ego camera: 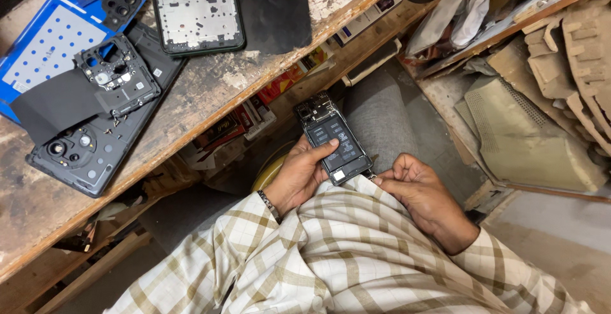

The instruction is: The person disassembles a mobile phone on a workbench, using a prying tool to detach components and handling various internal parts and screens.

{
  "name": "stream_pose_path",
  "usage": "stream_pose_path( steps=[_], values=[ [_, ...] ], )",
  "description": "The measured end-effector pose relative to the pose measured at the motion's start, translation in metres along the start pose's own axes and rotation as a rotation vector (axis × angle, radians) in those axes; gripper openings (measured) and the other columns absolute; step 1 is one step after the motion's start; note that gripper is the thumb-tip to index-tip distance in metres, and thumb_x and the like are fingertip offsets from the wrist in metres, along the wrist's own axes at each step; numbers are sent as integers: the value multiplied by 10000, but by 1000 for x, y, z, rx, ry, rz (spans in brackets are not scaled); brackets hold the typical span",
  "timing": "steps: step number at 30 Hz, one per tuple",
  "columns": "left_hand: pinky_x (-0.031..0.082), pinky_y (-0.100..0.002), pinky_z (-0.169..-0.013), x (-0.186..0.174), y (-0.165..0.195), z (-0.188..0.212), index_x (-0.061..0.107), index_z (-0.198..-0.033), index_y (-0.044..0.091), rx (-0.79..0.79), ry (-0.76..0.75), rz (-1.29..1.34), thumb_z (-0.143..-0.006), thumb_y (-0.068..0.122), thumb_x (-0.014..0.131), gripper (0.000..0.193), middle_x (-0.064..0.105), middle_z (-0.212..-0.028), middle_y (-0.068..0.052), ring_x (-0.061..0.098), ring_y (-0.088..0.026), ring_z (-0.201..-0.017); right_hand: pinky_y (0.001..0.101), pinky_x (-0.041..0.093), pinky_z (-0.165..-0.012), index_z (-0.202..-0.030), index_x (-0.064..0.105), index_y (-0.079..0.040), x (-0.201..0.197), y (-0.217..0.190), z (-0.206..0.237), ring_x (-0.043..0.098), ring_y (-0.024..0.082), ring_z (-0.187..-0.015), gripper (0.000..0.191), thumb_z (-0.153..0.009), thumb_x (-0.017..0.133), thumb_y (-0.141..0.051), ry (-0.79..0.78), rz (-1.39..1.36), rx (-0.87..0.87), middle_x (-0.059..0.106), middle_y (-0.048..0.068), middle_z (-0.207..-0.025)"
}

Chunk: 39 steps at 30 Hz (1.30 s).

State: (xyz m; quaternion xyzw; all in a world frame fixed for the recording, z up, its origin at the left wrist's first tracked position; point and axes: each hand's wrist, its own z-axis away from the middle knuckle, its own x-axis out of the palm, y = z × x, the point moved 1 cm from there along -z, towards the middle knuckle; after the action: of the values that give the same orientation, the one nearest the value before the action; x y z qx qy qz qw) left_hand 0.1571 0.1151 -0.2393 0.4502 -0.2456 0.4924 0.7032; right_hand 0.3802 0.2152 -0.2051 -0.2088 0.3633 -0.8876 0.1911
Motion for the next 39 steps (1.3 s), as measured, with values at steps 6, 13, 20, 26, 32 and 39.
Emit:
stream_pose_path(
  steps=[6, 13, 20, 26, 32, 39],
  values=[
    [655, -402, -830, -1, -1, 0, 534, -1263, 38, -9, 19, -10, -966, 50, 645, 318, 693, -1144, -128, 739, -246, -977, 300, 592, -723, -837, 493, -65, 0, 1, 0, 705, 187, -812, 246, -880, 670, 100, -20, -23, -10, 729, 183, -917],
    [652, -415, -852, -4, -2, 0, 541, -1252, 30, -24, 11, 30, -963, 59, 649, 310, 698, -1147, -136, 742, -254, -995, 316, 583, -736, -832, 488, -79, 2, 1, 1, 710, 210, -827, 252, -855, 679, 83, 6, -85, 42, 731, 172, -924],
    [649, -436, -874, -6, -3, 0, 549, -1246, 6, -67, 75, 50, -953, 70, 643, 313, 694, -1166, -149, 733, -274, -1021, 306, 582, -720, -827, 481, -80, 3, 3, 1, 714, 211, -825, 267, -870, 689, 82, 2, -120, 24, 727, 176, -919],
    [647, -426, -877, -7, -5, 0, 544, -1249, 0, -67, 63, 46, -969, 76, 635, 304, 690, -1168, -151, 732, -270, -1016, 306, 582, -689, -821, 475, -77, 4, 2, 2, 721, 218, -806, 266, -866, 687, 77, 5, -117, 31, 740, 195, -915],
    [650, -422, -866, -5, -5, 0, 540, -1244, 1, -58, 71, 28, -969, 71, 633, 299, 692, -1166, -159, 737, -270, -1009, 306, 583, -656, -816, 471, -76, 8, -2, 5, 722, 211, -776, 268, -855, 688, 78, 26, -110, 45, 741, 192, -898],
    [655, -392, -822, 4, -5, 3, 504, -1291, 55, 42, 69, -102, -960, 62, 637, 356, 694, -1149, -115, 732, -227, -986, 289, 566, -618, -814, 456, -87, 11, -3, 5, 699, 195, -722, 299, -860, 700, 80, 48, -84, 20, 713, 171, -818]
  ],
)
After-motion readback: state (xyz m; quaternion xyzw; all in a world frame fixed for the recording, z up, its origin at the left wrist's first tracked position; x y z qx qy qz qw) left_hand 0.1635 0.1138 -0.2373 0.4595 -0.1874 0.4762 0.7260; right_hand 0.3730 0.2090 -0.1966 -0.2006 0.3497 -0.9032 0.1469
